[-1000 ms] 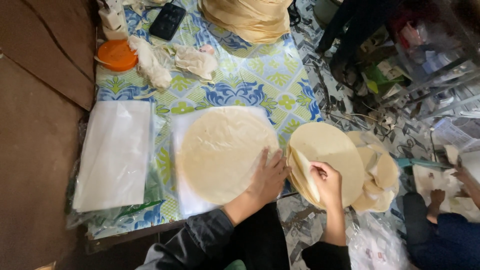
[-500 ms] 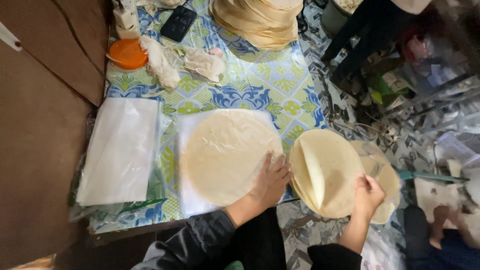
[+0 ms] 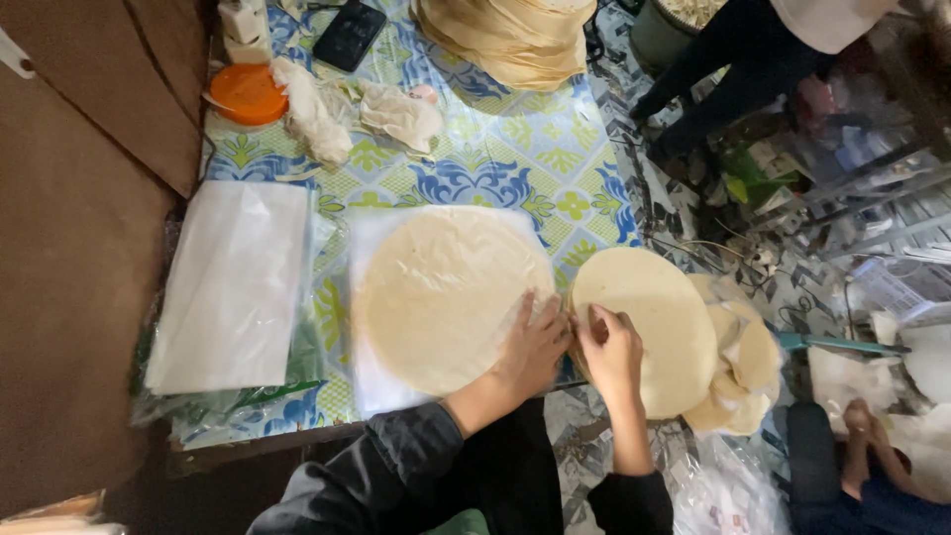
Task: The person stacks flatbreads on a table and places them into plastic bags by hand.
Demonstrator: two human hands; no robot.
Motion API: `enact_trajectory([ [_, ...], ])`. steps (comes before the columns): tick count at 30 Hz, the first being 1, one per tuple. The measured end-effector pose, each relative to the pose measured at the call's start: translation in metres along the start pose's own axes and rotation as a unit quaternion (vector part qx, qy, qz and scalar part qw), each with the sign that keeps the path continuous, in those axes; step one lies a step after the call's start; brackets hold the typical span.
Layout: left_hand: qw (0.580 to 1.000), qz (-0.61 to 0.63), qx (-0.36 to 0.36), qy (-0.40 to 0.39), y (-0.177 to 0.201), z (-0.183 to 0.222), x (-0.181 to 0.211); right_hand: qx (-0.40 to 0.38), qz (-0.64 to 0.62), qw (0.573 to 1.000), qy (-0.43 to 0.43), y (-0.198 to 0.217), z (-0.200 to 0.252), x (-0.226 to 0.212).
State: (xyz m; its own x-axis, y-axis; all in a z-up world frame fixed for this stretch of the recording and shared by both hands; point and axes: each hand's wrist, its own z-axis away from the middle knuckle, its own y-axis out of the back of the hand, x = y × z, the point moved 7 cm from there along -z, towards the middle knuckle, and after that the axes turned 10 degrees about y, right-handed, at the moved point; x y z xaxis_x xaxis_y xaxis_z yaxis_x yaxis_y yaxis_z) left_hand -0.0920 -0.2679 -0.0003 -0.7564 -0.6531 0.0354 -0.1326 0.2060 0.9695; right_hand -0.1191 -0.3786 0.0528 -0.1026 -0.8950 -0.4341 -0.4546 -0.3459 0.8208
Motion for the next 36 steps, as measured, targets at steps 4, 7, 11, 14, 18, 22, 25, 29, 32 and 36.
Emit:
enact_trajectory([
  [4,0.998,0.059,0.01,0.01,0.003,0.003,-0.002,0.038,0.05,0.997,0.053,-0.011,0.0,0.029],
  [7,0.999,0.037,0.007,0.003,0.008,0.002,-0.002,0.087,0.052,0.995,0.021,0.017,-0.009,0.013],
  [11,1.0,0.028,0.005,0.0,0.002,0.002,0.0,0.014,-0.052,0.998,0.008,0.011,-0.005,-0.001],
  [14,0.999,0.034,0.013,-0.002,0.0,0.004,0.0,0.064,-0.038,0.996,0.055,-0.002,0.006,0.042],
  [18,0.999,0.027,0.015,-0.006,0.009,0.006,-0.002,0.133,0.035,0.978,-0.156,0.03,0.015,0.101],
  [22,1.0,0.029,0.011,-0.001,0.005,0.003,0.0,0.111,0.161,0.975,-0.106,0.028,0.004,0.061],
  [25,0.998,0.061,-0.035,-0.004,0.011,0.005,-0.003,0.023,0.159,0.985,-0.063,0.018,-0.012,0.04],
  [29,0.999,0.032,-0.013,-0.003,0.017,0.006,-0.004,0.056,0.128,0.984,-0.108,0.032,-0.013,0.13],
  [32,1.0,0.025,-0.013,-0.002,0.016,0.005,-0.003,0.141,0.081,0.983,-0.082,0.058,-0.003,0.195],
  [36,1.0,0.0,-0.021,-0.001,0.016,0.005,-0.003,0.21,0.037,0.974,-0.081,0.1,0.011,0.272],
])
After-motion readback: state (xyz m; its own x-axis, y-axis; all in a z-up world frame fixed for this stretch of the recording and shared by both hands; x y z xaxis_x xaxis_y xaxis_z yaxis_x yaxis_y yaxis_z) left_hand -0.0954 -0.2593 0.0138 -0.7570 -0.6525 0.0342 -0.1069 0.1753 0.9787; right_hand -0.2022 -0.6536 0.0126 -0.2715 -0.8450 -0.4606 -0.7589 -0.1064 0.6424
